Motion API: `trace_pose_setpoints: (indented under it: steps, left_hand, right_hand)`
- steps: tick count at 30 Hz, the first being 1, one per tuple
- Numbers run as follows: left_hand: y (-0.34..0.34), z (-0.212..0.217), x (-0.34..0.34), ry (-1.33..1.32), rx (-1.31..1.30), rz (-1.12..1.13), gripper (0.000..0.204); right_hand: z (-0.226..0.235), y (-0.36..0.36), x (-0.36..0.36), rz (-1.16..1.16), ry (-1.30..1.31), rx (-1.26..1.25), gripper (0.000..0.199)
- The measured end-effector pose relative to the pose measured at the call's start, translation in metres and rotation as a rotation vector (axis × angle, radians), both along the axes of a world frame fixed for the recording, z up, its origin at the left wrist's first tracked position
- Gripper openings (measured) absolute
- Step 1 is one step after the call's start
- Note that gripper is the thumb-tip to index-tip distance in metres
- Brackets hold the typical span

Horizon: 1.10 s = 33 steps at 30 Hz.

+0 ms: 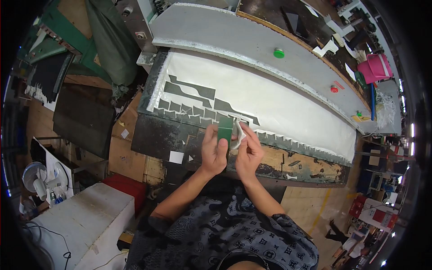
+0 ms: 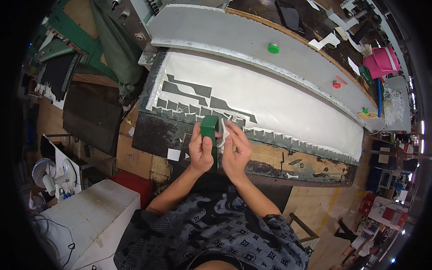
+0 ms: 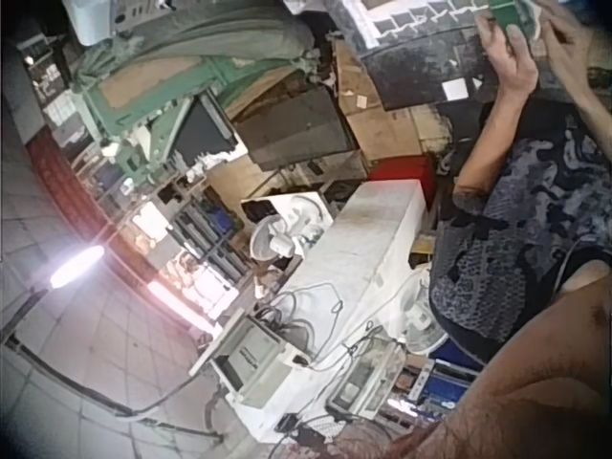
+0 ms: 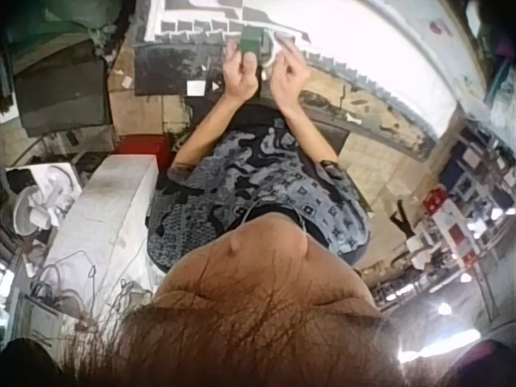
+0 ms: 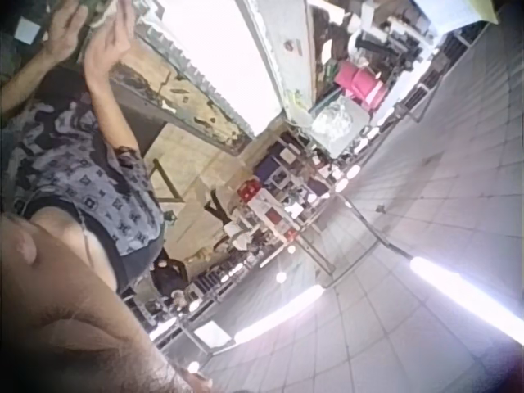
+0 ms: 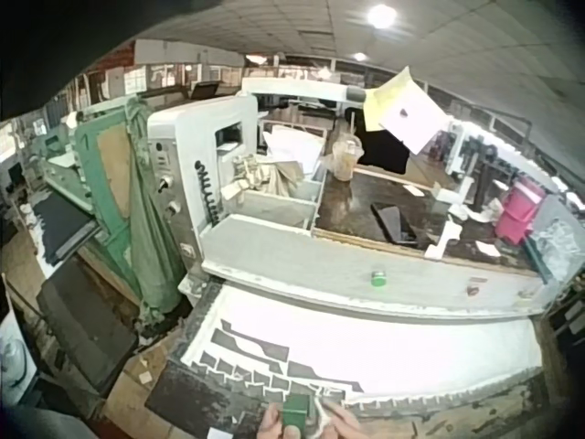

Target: The person uses a hydraulic cutting machine to cut shapes from a white foam sheet. They repeatedly place a green template on the foam, press a green button to activate the machine, and then remove the cut foam pieces.

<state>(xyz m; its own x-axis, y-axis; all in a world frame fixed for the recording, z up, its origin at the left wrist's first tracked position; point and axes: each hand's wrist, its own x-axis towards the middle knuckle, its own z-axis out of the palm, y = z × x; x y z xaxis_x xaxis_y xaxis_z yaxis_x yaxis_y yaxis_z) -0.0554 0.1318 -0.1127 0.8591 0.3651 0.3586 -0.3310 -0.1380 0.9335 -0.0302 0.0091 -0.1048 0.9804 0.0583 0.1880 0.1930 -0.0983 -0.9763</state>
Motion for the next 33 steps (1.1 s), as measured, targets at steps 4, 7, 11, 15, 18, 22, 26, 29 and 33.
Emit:
trace_pose_setpoints:
  steps: [4, 7, 11, 15, 18, 22, 26, 29, 33]
  left_hand:
    - [-0.003, -0.002, 0.003, -0.023, 0.07, 0.044, 0.043]
    - [-0.004, -0.006, 0.004, -0.058, 0.131, 0.042, 0.043]
    - [-0.002, -0.031, 0.003, -0.147, 0.188, 0.188, 0.05]
    - [0.008, -0.029, 0.013, 0.112, -0.293, 0.716, 0.051]
    - [0.056, -0.026, 0.021, 0.008, -0.425, 0.951, 0.056]
    - [0.108, -0.018, 0.015, -0.07, -0.516, 0.9, 0.059]
    - [0.118, -0.049, -0.007, 0.075, -0.369, 0.676, 0.061]
    - [0.107, -0.057, -0.01, 0.142, -0.347, 0.615, 0.056]
    - [0.079, -0.057, -0.002, 0.183, -0.321, 0.496, 0.044]
  right_hand:
    - [0.005, 0.001, 0.001, 0.049, -0.187, -0.046, 0.033]
    - [0.004, 0.006, -0.006, 0.012, 0.188, 0.119, 0.027]
    - [-0.015, -0.002, 0.014, -0.153, 0.501, 0.496, 0.026]
    - [-0.018, -0.04, 0.043, -0.435, 0.578, 0.647, 0.03]
    - [-0.016, -0.101, 0.075, -0.615, 0.385, 0.624, 0.029]
    - [0.044, -0.175, 0.126, -0.568, 0.079, 0.19, 0.024]
    - [0.121, -0.209, 0.191, -0.402, -0.004, -0.133, 0.028]
    - [0.17, -0.211, 0.268, -0.284, -0.054, 0.073, 0.031]
    - [0.207, -0.266, 0.408, -0.375, -0.112, 0.096, 0.04]
